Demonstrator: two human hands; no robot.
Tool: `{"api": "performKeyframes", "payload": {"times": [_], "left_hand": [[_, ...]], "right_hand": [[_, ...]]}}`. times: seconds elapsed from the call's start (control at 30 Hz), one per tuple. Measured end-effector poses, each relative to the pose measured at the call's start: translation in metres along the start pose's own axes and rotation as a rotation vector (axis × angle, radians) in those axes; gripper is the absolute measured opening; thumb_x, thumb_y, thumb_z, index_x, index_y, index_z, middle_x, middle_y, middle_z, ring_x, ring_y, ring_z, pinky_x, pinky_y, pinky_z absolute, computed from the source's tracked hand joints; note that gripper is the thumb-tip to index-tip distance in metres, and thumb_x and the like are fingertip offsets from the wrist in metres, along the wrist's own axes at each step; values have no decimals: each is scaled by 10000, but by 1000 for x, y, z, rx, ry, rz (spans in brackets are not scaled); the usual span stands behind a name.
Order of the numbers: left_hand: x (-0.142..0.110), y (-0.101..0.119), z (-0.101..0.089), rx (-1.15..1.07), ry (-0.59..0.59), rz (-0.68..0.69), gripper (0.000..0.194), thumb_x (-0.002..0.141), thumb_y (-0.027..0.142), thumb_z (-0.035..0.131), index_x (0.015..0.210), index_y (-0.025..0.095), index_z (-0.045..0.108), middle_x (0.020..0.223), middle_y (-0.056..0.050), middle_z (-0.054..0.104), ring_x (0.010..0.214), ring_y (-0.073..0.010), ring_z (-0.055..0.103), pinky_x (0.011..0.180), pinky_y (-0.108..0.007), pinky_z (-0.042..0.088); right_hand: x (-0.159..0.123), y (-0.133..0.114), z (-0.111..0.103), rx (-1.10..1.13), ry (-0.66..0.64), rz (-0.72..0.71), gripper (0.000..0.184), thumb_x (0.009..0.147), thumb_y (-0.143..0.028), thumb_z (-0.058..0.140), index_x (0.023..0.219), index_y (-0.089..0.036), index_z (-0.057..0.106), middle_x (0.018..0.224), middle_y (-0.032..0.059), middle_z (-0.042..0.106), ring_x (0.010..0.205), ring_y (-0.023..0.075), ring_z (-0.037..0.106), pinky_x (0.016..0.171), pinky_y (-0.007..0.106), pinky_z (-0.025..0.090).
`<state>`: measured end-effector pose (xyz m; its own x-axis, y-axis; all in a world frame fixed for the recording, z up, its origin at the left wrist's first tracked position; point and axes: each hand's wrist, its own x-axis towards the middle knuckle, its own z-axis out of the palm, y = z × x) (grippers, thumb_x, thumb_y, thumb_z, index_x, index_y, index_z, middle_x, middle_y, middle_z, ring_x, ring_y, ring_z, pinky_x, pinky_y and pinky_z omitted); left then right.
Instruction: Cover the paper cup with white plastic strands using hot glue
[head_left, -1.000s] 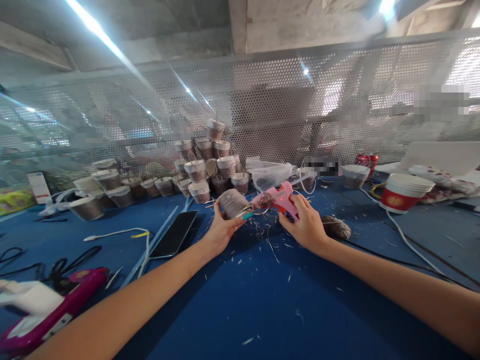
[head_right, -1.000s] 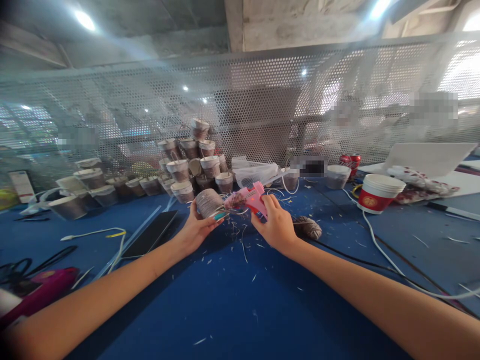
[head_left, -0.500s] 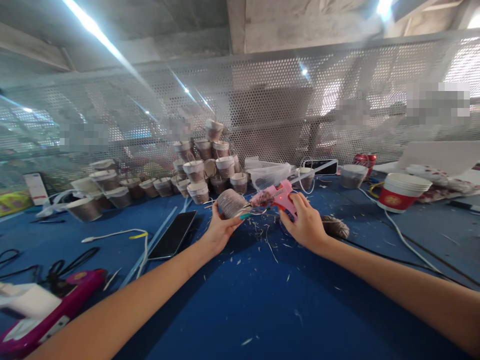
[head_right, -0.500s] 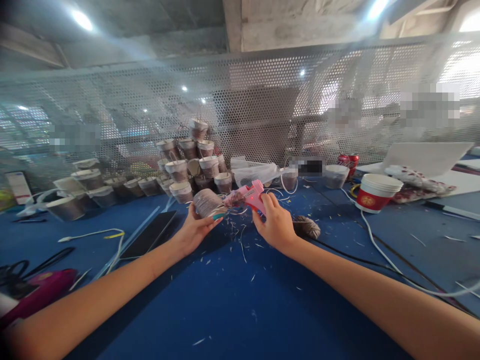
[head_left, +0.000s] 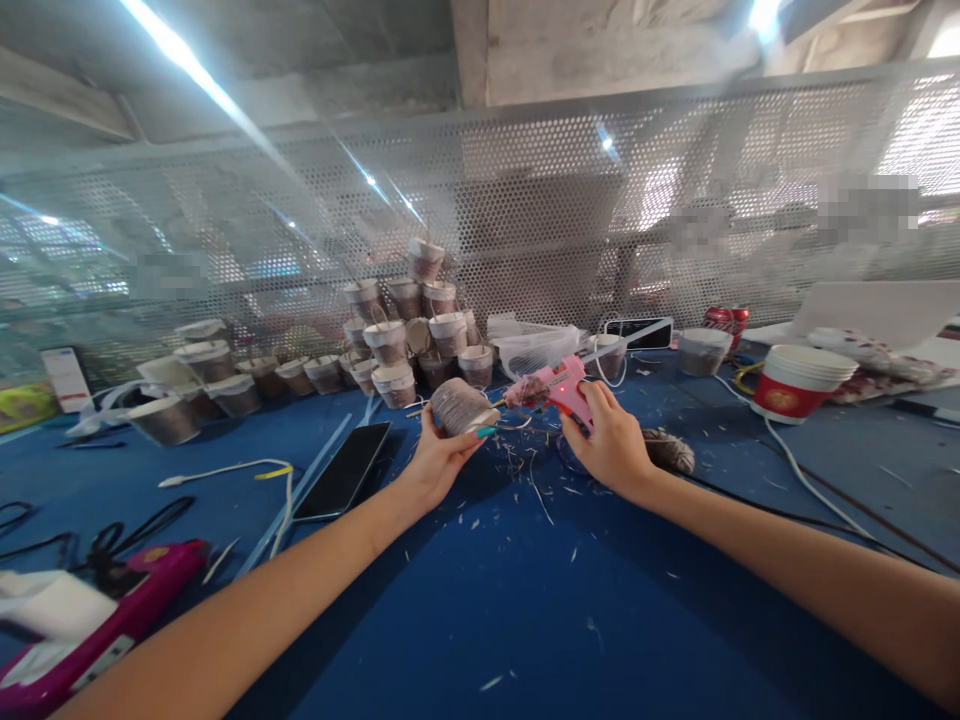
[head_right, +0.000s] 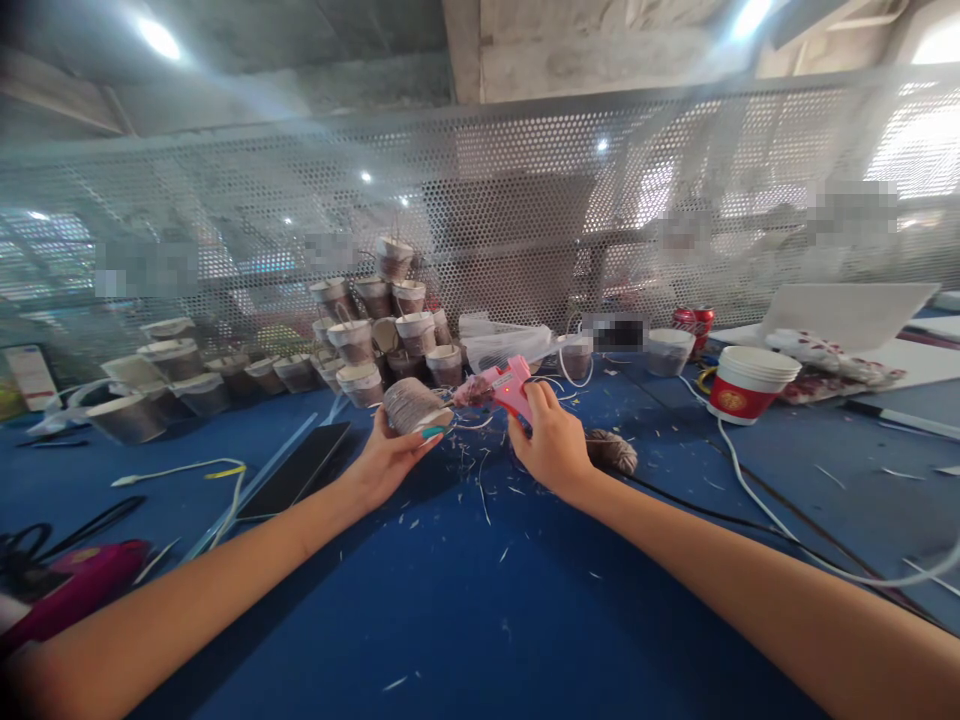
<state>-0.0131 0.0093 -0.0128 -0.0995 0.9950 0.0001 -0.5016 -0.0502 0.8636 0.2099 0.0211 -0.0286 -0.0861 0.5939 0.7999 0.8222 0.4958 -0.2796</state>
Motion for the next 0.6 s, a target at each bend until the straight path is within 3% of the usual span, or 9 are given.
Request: {"api": "performKeyframes", "payload": {"times": [0.23, 0.4, 0.6], "left_hand": [[0, 0, 0, -10, 6, -19, 997, 516, -111, 693, 1304, 350, 293, 1211, -66, 549, 929, -191, 637, 810, -324, 543], [-2, 1, 2, 4, -15, -9, 966, 509, -103, 703, 1270, 352, 320, 1164, -47, 565, 904, -175, 637, 788, -304, 548], [-5, 2, 3, 42, -31, 5, 1013, 489, -80, 733, 1286, 365, 295, 1119, -24, 582, 853, -158, 641, 774, -310, 545]], "right_hand": [[1, 0, -2, -45, -52, 35, 231, 846, -300, 457, 1030, -163, 483, 1038, 121, 596, 713, 226, 607, 543, 311, 426], [0, -1, -2, -81, -90, 67, 227, 848, -296, 455, 1035, -171, 486, 1051, 110, 601, 690, 219, 603, 524, 304, 408], [0, -4, -2, -13, 2, 48, 230, 823, -329, 473, 999, -181, 482, 981, 113, 598, 739, 234, 605, 570, 321, 447]]}}
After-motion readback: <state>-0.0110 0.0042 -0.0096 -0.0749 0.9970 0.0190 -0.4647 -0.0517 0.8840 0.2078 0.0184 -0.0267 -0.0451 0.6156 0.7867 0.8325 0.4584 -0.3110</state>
